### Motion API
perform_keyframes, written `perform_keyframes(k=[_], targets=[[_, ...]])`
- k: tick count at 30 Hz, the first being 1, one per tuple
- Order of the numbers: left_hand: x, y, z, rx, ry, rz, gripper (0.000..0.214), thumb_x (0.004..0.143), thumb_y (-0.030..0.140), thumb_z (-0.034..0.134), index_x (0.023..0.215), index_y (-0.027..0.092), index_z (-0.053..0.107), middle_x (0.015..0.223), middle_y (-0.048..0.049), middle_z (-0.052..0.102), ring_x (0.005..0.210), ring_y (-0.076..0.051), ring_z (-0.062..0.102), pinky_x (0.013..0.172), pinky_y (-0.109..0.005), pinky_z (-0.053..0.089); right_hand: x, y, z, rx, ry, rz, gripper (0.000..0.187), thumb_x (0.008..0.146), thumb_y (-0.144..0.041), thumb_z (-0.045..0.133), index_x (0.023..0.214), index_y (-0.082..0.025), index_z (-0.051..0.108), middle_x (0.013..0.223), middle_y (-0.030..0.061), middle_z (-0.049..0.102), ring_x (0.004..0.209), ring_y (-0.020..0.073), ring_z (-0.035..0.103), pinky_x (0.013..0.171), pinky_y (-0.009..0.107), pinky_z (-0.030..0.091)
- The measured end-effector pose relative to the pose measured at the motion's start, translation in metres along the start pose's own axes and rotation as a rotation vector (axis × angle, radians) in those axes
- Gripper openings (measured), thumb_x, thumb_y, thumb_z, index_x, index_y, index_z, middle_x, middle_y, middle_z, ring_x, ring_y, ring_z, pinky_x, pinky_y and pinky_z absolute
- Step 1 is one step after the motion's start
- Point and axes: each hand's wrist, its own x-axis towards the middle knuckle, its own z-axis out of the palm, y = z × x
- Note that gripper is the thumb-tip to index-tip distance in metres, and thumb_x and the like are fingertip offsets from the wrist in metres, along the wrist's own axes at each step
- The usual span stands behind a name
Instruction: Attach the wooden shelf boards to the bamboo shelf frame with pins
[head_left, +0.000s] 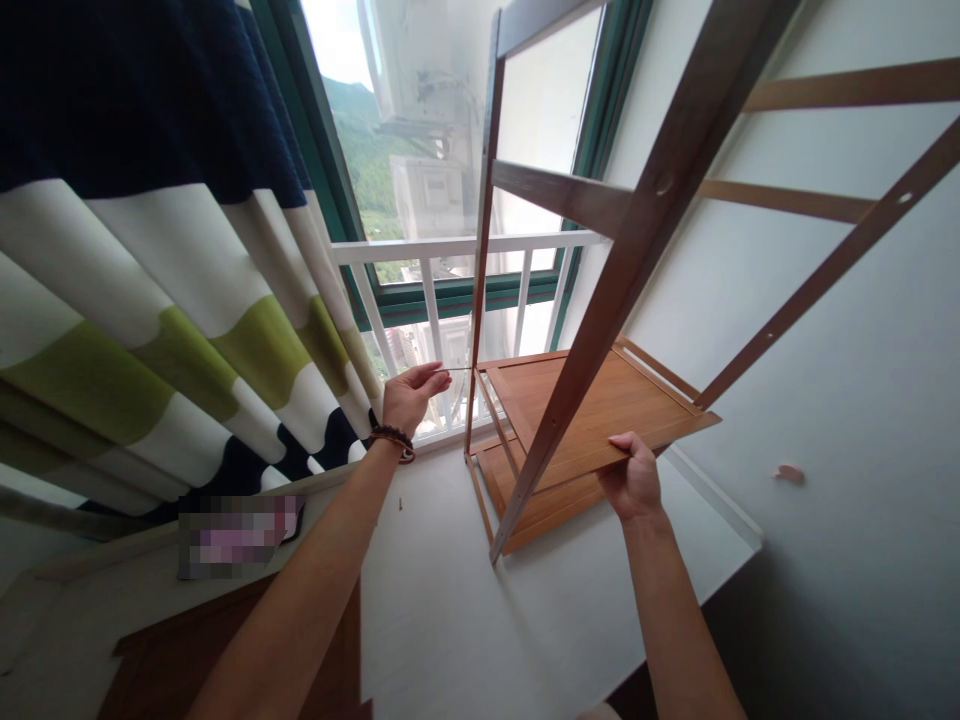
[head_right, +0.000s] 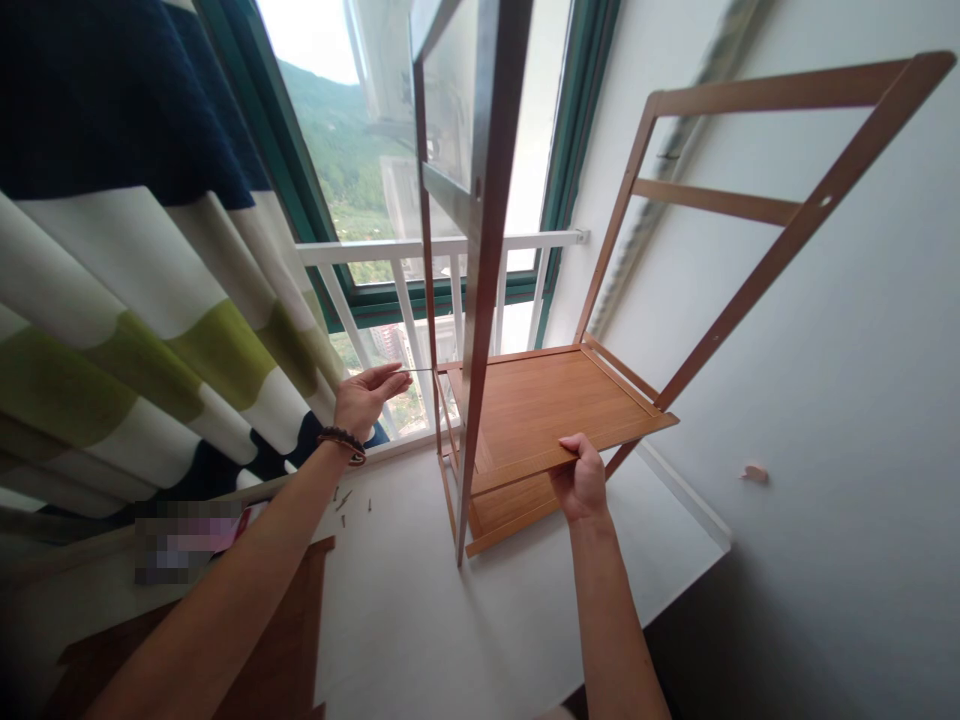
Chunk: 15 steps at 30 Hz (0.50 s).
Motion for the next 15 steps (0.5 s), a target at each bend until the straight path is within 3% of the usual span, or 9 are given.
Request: perform_keyframes(k=[5,7,10,13,15], targets=[[0.002,-0.008,-0.002,0.039,-0.066,0.012,0.038,0.056,0.033,0.075,0.086,0.012,0.066,0.075,-0.0076,0.069,0.075,-0.020,0.066,0.078,-0.038,0.053,-0.001,0.000,0.001,-0.001,0.022,-0.016,0.015,0.052,-0.008,0.053,0.063,-0.017,0.050,0.059,-0.0053,0.055,0.058,0.0094,0.056,0.051,0.019,0.049],[0.001,-0.011,-0.003,0.154,-0.039,0.084,0.032,0.060,0.036,0.072,0.083,0.014,0.067,0.076,-0.0068,0.069,0.073,-0.019,0.066,0.075,-0.036,0.053,-0.001,0.000,0.001,-0.008,0.022,-0.010,0.014,0.053,-0.008,0.053,0.063,-0.017,0.050,0.059,-0.0053,0.056,0.057,0.0096,0.057,0.051,0.019,0.050],[0.002,-0.008,-0.009,0.513,-0.039,0.357,0.022,0.072,0.036,0.062,0.085,0.019,0.068,0.084,-0.0060,0.068,0.078,-0.019,0.064,0.077,-0.035,0.050,-0.001,0.000,0.001,-0.026,0.010,-0.007,0.012,0.054,-0.009,0.053,0.061,-0.018,0.049,0.061,-0.0047,0.057,0.057,0.0096,0.057,0.050,0.020,0.050],[0.009,0.002,-0.018,0.845,-0.250,0.650,0.019,0.080,0.030,0.052,0.088,0.021,0.067,0.089,-0.0071,0.067,0.087,-0.020,0.061,0.083,-0.036,0.046,0.000,0.000,0.000,-0.036,0.009,-0.015,0.014,0.054,-0.009,0.053,0.063,-0.019,0.048,0.060,-0.0061,0.056,0.057,0.0092,0.057,0.052,0.019,0.050],[0.016,0.009,-0.022,0.955,-0.367,0.749,0.021,0.082,0.028,0.049,0.087,0.021,0.067,0.087,-0.0077,0.067,0.088,-0.021,0.060,0.082,-0.036,0.045,0.000,0.000,0.000,-0.038,0.014,-0.019,0.015,0.055,-0.009,0.053,0.064,-0.019,0.048,0.059,-0.0071,0.055,0.057,0.0091,0.057,0.052,0.019,0.050]])
